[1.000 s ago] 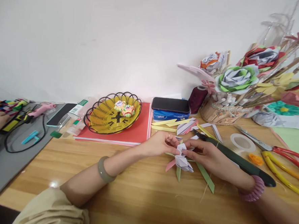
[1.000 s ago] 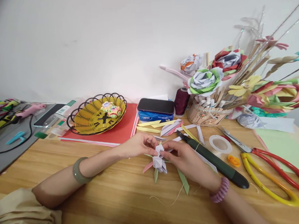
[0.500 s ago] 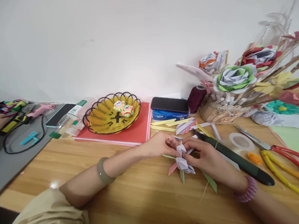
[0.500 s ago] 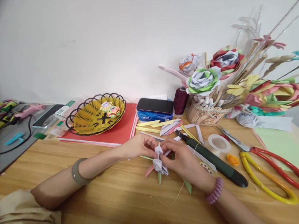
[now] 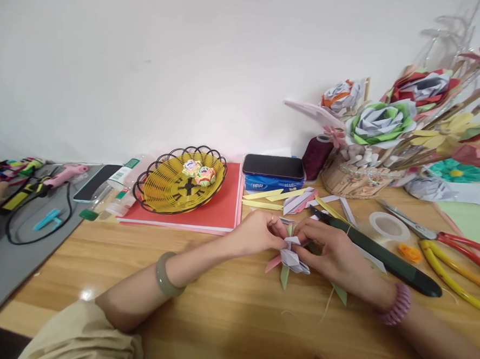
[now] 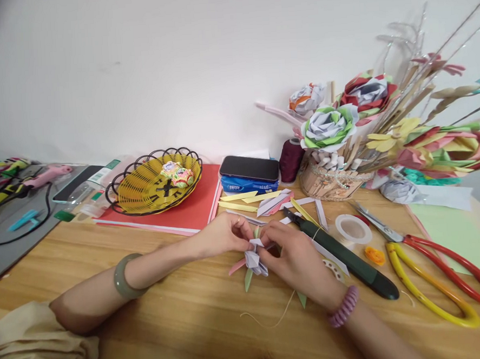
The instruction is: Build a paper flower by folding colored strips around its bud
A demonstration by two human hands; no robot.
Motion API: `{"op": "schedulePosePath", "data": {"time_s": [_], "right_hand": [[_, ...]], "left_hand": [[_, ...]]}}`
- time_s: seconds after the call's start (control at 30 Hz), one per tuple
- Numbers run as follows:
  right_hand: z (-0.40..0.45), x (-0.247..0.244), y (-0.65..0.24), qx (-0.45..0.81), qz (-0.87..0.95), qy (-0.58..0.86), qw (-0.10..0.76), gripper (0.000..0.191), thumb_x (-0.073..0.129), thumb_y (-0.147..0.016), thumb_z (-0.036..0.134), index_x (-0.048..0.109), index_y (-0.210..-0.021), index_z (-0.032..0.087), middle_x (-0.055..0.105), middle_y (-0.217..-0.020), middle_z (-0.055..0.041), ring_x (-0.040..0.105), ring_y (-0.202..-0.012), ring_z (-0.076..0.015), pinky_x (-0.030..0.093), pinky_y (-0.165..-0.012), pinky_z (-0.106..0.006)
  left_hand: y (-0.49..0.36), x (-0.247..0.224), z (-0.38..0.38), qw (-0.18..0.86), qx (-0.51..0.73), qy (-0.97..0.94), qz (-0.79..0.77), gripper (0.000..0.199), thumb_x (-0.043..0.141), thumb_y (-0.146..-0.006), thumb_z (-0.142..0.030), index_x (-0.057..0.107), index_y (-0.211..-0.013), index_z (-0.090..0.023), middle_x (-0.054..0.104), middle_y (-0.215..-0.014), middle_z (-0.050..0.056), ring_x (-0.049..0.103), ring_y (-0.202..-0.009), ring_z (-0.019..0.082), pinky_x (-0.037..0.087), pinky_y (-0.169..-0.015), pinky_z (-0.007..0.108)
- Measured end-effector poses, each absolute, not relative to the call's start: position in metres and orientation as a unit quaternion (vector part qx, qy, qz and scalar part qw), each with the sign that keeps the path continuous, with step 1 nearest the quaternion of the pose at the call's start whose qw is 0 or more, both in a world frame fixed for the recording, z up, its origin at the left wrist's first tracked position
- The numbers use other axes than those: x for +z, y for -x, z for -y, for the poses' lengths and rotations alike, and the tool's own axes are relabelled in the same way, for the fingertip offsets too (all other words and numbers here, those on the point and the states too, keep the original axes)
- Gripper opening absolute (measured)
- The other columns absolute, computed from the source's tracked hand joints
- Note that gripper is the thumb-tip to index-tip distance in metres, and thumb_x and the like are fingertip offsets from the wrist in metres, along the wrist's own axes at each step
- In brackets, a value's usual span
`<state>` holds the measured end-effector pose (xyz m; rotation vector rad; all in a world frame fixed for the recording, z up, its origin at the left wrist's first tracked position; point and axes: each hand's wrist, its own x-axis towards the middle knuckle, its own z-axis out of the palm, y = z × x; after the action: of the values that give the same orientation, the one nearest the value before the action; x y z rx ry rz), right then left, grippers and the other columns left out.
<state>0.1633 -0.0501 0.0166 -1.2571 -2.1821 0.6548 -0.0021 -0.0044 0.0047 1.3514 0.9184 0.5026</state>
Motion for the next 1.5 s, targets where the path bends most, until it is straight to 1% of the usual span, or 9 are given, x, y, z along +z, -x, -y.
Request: {"op": "schedulePosePath", "data": {"time_s": [0.3,0.47,0.53,0.67,0.73,0.8,0.9,1.0,1.5], "right_hand": [[0.053,0.012,-0.168,0.030,0.875,0.432,0.215,0.017,0.042,-0.083,0.016,0.057,-0.074,0.018,0.062,-0.074,-0.0053,0.058,-0.063,-0.0151,0.044,-0.054,-0.025],[0.052,0.011,-0.171,-0.091,0.861,0.389,0.315,0.011,0.048,-0.082,0.014,0.058,-0.080,0.017,0.067,-0.081,-0.0068,0.063,-0.069,-0.0164,0.050,-0.059,-0.026],[0.051,0.011,-0.171,-0.120,0.854,0.374,0.342,0.010,0.050,-0.081,0.011,0.058,-0.084,0.018,0.068,-0.087,-0.0074,0.064,-0.077,-0.0177,0.051,-0.066,-0.028],[0.051,0.013,-0.171,-0.127,0.820,0.404,0.385,0.019,0.054,-0.079,0.012,0.057,-0.096,0.019,0.063,-0.098,-0.0105,0.060,-0.090,-0.0224,0.050,-0.075,-0.036],[0.054,0.016,-0.170,-0.090,0.780,0.446,0.430,0.016,0.055,-0.078,0.016,0.057,-0.094,0.019,0.061,-0.094,-0.0105,0.059,-0.087,-0.0234,0.050,-0.072,-0.037],[0.057,0.020,-0.169,0.031,0.750,0.491,0.441,0.005,0.053,-0.080,0.021,0.057,-0.083,0.020,0.059,-0.078,-0.0057,0.058,-0.071,-0.0191,0.048,-0.060,-0.032],[0.058,0.025,-0.164,0.308,0.701,0.530,0.363,0.021,0.048,-0.084,0.033,0.056,-0.070,0.019,0.054,-0.057,0.0014,0.051,-0.049,-0.0124,0.042,-0.046,-0.024],[0.054,0.026,-0.160,0.469,0.624,0.526,0.337,0.029,0.052,-0.081,0.043,0.056,-0.066,0.018,0.056,-0.058,0.0011,0.052,-0.049,-0.0111,0.041,-0.047,-0.023],[0.051,0.015,-0.167,0.607,0.520,0.443,0.406,0.025,0.057,-0.081,0.037,0.055,-0.065,0.017,0.057,-0.058,0.0026,0.055,-0.051,-0.0102,0.040,-0.050,-0.022]], "left_hand": [[0.005,0.001,0.014,0.524,0.267,-0.703,-0.401,0.009,0.050,-0.060,-0.007,0.052,-0.063,-0.015,0.054,-0.062,-0.003,0.049,-0.053,0.007,0.036,-0.049,0.018],[0.006,0.012,0.008,0.623,0.319,-0.606,-0.378,0.027,0.057,-0.066,-0.015,0.057,-0.093,-0.016,0.059,-0.092,0.003,0.055,-0.075,0.011,0.043,-0.069,0.024],[0.005,0.014,0.007,0.668,0.310,-0.575,-0.356,0.028,0.062,-0.067,-0.022,0.059,-0.094,-0.015,0.061,-0.087,0.003,0.056,-0.076,0.013,0.043,-0.071,0.026],[0.002,0.013,0.006,0.685,0.332,-0.550,-0.345,0.021,0.069,-0.062,-0.026,0.065,-0.076,-0.011,0.062,-0.067,0.002,0.054,-0.063,0.011,0.042,-0.067,0.026],[0.002,0.013,0.006,0.658,0.401,-0.526,-0.361,0.020,0.072,-0.058,-0.026,0.066,-0.070,-0.011,0.064,-0.070,0.003,0.055,-0.062,0.011,0.043,-0.066,0.026],[0.001,0.012,0.005,0.624,0.466,-0.509,-0.367,0.018,0.073,-0.055,-0.024,0.066,-0.067,-0.012,0.066,-0.079,0.005,0.058,-0.069,0.013,0.044,-0.070,0.028],[0.001,0.011,0.006,0.598,0.514,-0.498,-0.359,0.017,0.075,-0.053,-0.021,0.065,-0.064,-0.012,0.065,-0.089,0.006,0.059,-0.082,0.016,0.044,-0.078,0.031],[0.000,0.009,0.008,0.608,0.513,-0.501,-0.340,0.016,0.075,-0.054,-0.019,0.065,-0.064,-0.012,0.063,-0.091,0.007,0.059,-0.086,0.017,0.045,-0.080,0.032],[0.000,0.011,0.010,0.639,0.482,-0.515,-0.306,0.018,0.071,-0.061,-0.024,0.059,-0.068,-0.013,0.060,-0.080,0.002,0.056,-0.074,0.012,0.043,-0.071,0.025]]}}
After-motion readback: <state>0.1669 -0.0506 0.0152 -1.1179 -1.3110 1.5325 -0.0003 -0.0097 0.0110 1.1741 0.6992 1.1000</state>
